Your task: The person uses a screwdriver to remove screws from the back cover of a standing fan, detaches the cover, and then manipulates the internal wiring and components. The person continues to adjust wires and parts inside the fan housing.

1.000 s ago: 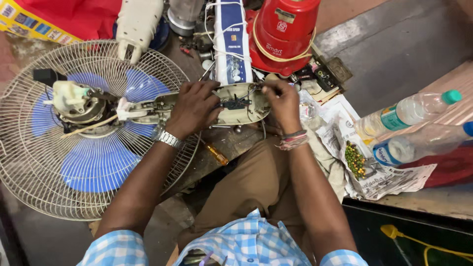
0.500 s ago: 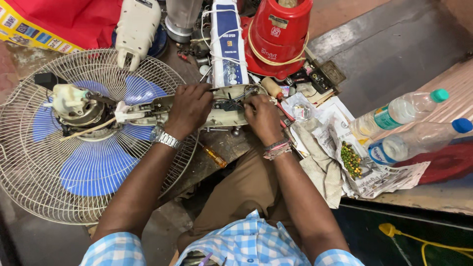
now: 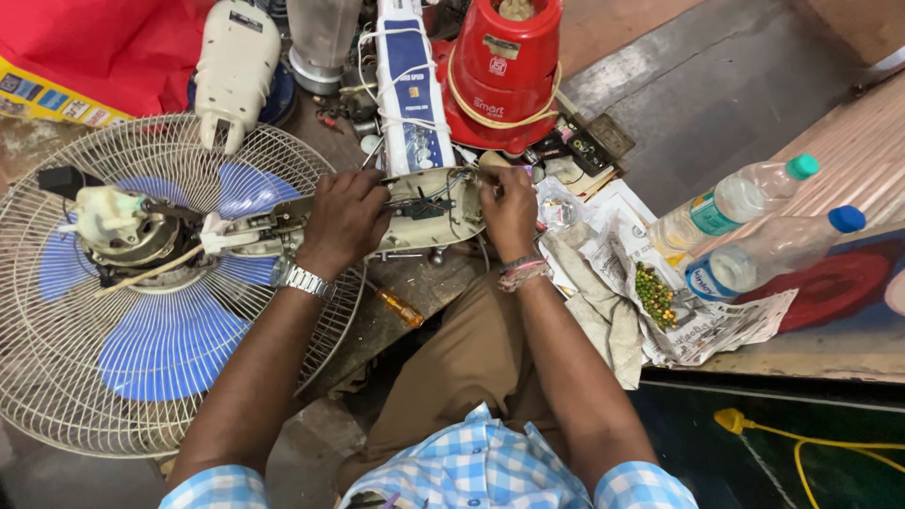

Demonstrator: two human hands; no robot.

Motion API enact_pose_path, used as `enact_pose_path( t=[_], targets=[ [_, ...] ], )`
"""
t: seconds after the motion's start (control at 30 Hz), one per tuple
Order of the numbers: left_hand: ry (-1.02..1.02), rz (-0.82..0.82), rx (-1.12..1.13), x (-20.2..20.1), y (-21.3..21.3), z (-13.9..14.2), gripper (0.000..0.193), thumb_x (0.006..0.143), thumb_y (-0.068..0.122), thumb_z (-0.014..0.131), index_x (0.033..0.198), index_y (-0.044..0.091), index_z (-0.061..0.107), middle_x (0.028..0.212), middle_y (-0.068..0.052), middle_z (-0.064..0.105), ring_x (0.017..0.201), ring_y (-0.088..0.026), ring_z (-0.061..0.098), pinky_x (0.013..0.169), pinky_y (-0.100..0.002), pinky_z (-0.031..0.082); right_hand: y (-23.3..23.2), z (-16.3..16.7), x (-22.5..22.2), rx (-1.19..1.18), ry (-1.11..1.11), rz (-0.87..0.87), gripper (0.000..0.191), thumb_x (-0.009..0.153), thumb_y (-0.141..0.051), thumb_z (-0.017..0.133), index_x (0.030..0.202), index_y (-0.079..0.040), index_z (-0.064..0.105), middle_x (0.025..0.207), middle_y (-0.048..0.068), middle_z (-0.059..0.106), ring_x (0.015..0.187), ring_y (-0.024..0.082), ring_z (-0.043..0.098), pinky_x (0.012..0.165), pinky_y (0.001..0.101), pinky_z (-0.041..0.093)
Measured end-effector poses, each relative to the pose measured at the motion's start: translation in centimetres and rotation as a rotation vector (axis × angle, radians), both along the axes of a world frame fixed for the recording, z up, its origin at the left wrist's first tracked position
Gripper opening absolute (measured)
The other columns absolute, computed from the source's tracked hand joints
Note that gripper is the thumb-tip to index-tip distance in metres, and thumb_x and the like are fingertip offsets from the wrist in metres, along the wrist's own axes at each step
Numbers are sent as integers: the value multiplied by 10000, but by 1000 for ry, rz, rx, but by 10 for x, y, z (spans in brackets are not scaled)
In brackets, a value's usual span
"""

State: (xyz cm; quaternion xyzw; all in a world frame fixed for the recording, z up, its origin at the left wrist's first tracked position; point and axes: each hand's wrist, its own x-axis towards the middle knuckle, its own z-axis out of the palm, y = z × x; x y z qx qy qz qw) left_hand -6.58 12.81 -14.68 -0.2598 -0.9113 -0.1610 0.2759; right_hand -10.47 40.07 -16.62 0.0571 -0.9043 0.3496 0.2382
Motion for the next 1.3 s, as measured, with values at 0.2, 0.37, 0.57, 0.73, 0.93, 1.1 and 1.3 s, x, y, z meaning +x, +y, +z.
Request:
enact_pose_path(
  t=[0.2, 0.37, 0.57, 0.73, 0.93, 1.1, 1.3],
  targets=[
    [-9, -14, 14, 1, 0, 3, 207, 859, 221, 764, 1007, 108, 674, 1250, -89, 666, 1138, -276, 597, 939, -455, 410, 17, 9, -31, -1, -81, 397, 368, 863, -55, 746, 1230, -79, 719, 1077, 151, 681, 1042, 358, 633, 936, 440, 482],
    [-10, -17, 3, 2, 0, 5, 212, 839, 201, 764, 1005, 105, 674, 1242, -84, 664, 1135, -281, 593, 930, -450, 410, 17, 17, -38, -17, -127, 417, 263, 872, -42, 725, 1130, -90, 740, 1058, 120, 723, 1011, 301, 680, 908, 404, 520],
    [0, -25, 6, 3, 1, 5, 218, 840, 193, 772, 1008, 95, 675, 1238, -91, 660, 1136, -280, 591, 929, -447, 411, 10, 13, -34, 78, -20, 337, 182, 877, -38, 719, 1056, -68, 738, 1021, 150, 722, 984, 362, 655, 876, 457, 494],
    [9, -33, 15, 4, 0, 5, 218, 828, 179, 771, 1005, 93, 676, 1249, -94, 661, 1141, -282, 592, 932, -443, 411, 7, 10, -40, 172, -8, 315, 125, 916, -80, 704, 1036, -55, 728, 999, 174, 714, 980, 395, 641, 855, 493, 473],
    [-28, -27, 5, 1, 0, 4, 227, 833, 183, 765, 1018, 81, 682, 1265, -112, 661, 1141, -287, 594, 932, -438, 409, 6, 9, -46, 164, -39, 335, 162, 929, -92, 702, 1084, -52, 725, 1021, 188, 711, 992, 395, 645, 866, 482, 480],
    [-39, -25, 8, 0, -1, 0, 222, 853, 193, 761, 1027, 77, 685, 1274, -117, 662, 1134, -284, 596, 949, -439, 410, 14, 19, -37, 85, -11, 393, 321, 902, -51, 687, 1222, -38, 702, 1129, 190, 702, 1056, 390, 637, 922, 465, 487],
    [-44, -19, 7, -1, 0, 1, 209, 855, 200, 759, 1015, 86, 687, 1270, -111, 665, 1134, -289, 597, 950, -441, 409, 10, 36, -27, 145, 2, 302, 241, 849, -172, 796, 1065, -69, 767, 976, 176, 679, 971, 381, 620, 842, 476, 478]
  ],
)
